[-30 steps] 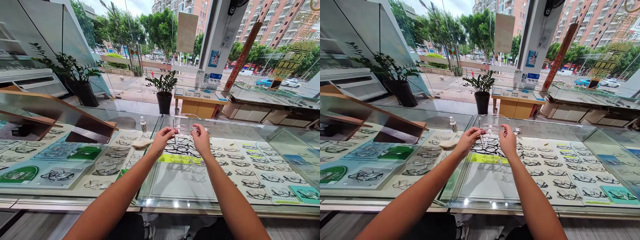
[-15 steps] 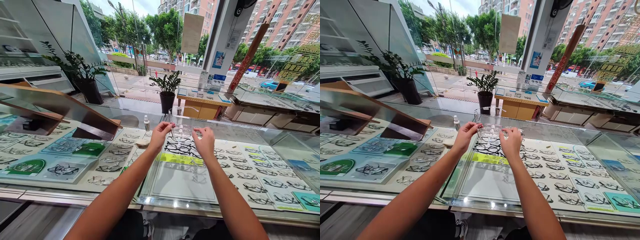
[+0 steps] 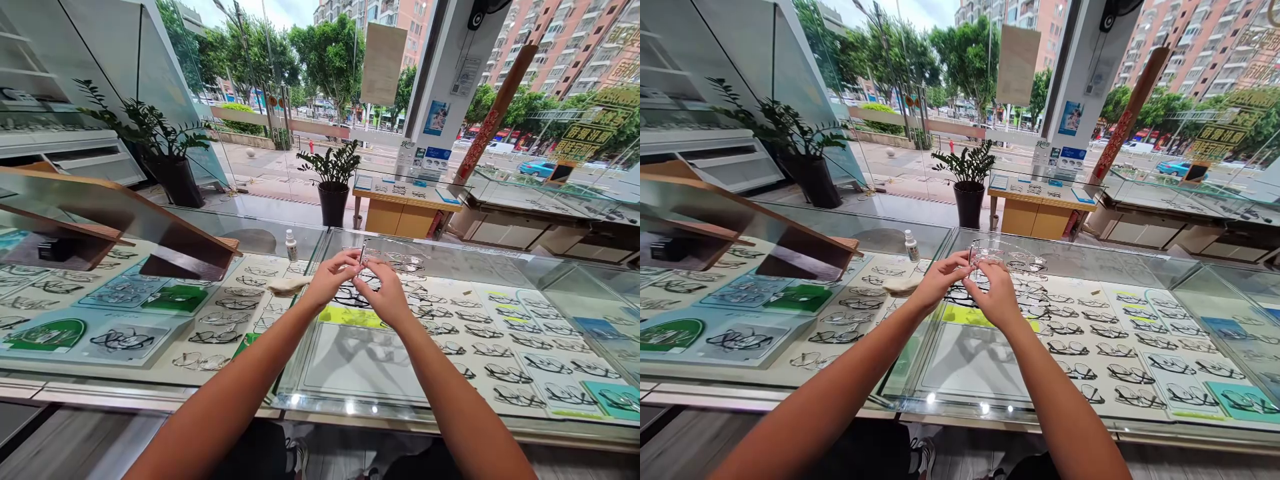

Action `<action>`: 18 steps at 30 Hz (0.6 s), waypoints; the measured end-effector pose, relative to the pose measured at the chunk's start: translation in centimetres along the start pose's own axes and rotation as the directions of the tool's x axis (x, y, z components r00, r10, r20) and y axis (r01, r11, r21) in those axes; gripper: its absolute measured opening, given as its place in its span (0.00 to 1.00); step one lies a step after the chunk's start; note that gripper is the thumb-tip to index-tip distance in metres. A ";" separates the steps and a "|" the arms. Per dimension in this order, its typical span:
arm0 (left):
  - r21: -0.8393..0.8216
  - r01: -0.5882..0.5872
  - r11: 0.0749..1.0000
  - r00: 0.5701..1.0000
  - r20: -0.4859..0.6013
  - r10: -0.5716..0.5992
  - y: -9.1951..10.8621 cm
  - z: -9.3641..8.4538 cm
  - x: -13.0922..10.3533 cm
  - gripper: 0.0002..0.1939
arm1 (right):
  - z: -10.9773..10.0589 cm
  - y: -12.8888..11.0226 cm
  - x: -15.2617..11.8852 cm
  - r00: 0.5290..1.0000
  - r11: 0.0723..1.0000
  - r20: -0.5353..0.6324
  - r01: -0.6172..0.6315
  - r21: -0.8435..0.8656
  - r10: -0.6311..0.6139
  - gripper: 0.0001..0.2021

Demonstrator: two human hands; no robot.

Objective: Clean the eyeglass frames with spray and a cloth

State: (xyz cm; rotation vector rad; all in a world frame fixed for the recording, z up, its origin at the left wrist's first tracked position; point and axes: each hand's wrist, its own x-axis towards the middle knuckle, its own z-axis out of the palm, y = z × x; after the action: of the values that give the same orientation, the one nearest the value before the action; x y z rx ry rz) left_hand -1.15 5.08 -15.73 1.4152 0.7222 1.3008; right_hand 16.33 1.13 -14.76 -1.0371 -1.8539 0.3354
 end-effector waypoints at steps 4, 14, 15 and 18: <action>0.011 0.065 0.998 0.997 0.051 -0.066 0.3 -0.1 -0.1 0.11 | 0.2 -0.3 -0.1 1.000 0.999 0.023 -0.016 0.049 0.015 0.09; 0.630 0.066 0.774 0.716 -0.570 0.403 -0.5 -8.2 3.0 0.25 | -0.4 0.2 -0.2 0.993 0.994 -0.064 -0.099 0.050 0.102 0.10; 0.600 0.116 0.791 0.712 -0.606 0.355 -1.2 -9.4 3.4 0.30 | -0.4 0.2 -0.2 0.993 0.994 -0.065 -0.096 0.044 0.098 0.10; 0.476 0.163 0.864 0.755 -0.624 0.201 -3.3 -12.0 4.3 0.37 | -0.4 0.3 -0.2 0.994 0.996 -0.065 -0.087 0.031 0.089 0.11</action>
State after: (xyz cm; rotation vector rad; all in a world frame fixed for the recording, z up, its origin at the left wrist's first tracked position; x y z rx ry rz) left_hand -10.91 13.37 -18.90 1.3379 1.6384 1.7350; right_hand 16.82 1.08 -14.81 -1.1001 -1.7431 0.3742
